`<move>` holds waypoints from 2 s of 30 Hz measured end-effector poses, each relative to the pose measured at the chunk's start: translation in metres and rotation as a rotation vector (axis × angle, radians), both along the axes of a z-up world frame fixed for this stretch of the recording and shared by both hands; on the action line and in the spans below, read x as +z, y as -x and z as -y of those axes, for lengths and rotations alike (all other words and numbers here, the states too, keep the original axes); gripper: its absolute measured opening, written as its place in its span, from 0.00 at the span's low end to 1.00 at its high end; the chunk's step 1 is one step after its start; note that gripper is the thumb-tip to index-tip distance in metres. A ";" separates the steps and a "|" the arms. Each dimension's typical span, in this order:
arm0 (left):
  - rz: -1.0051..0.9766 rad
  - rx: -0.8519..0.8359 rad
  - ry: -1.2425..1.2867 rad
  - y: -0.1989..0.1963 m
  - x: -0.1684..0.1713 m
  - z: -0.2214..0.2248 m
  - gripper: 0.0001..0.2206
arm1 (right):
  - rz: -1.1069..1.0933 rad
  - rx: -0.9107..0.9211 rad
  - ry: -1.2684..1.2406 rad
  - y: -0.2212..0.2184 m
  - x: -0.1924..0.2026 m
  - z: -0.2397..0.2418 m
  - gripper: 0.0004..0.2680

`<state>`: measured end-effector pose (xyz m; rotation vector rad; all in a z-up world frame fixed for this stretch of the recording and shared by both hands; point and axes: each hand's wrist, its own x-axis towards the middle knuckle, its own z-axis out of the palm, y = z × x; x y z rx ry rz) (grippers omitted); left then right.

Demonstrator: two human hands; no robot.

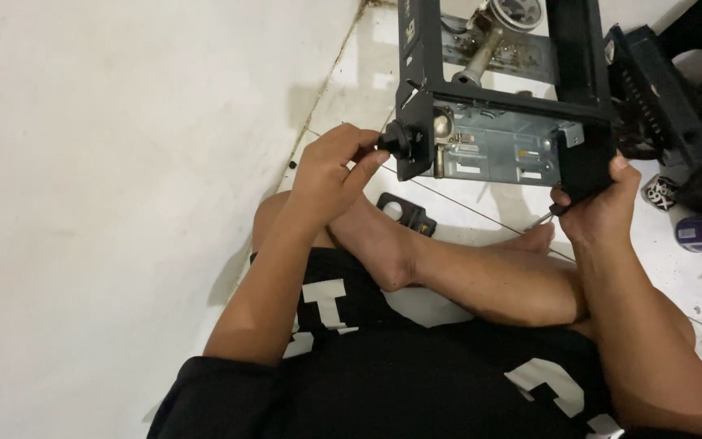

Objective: Assembling the casing and internal components of a portable gas stove on the floor.

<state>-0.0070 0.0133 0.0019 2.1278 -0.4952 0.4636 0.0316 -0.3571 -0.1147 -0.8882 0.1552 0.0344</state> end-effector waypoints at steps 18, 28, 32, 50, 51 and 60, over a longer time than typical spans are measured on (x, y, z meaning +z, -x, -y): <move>-0.861 0.024 0.685 -0.011 -0.012 0.002 0.11 | 0.097 -0.064 0.160 0.004 0.000 0.007 0.19; -0.870 -0.100 0.846 -0.020 -0.049 -0.004 0.05 | 0.107 -0.029 0.142 0.007 0.004 0.003 0.20; -0.865 -0.105 0.898 -0.016 -0.052 -0.002 0.05 | 0.105 -0.051 0.161 0.007 -0.003 0.006 0.17; -0.891 -0.125 1.068 -0.023 -0.082 0.003 0.05 | 0.039 -0.086 0.204 -0.001 -0.016 0.008 0.14; -0.929 -0.127 1.132 -0.022 -0.083 0.004 0.05 | -0.003 -0.099 0.158 -0.002 -0.014 0.009 0.14; -0.861 -0.277 1.220 -0.017 -0.085 0.008 0.06 | 0.031 -0.029 0.079 0.003 0.006 -0.001 0.15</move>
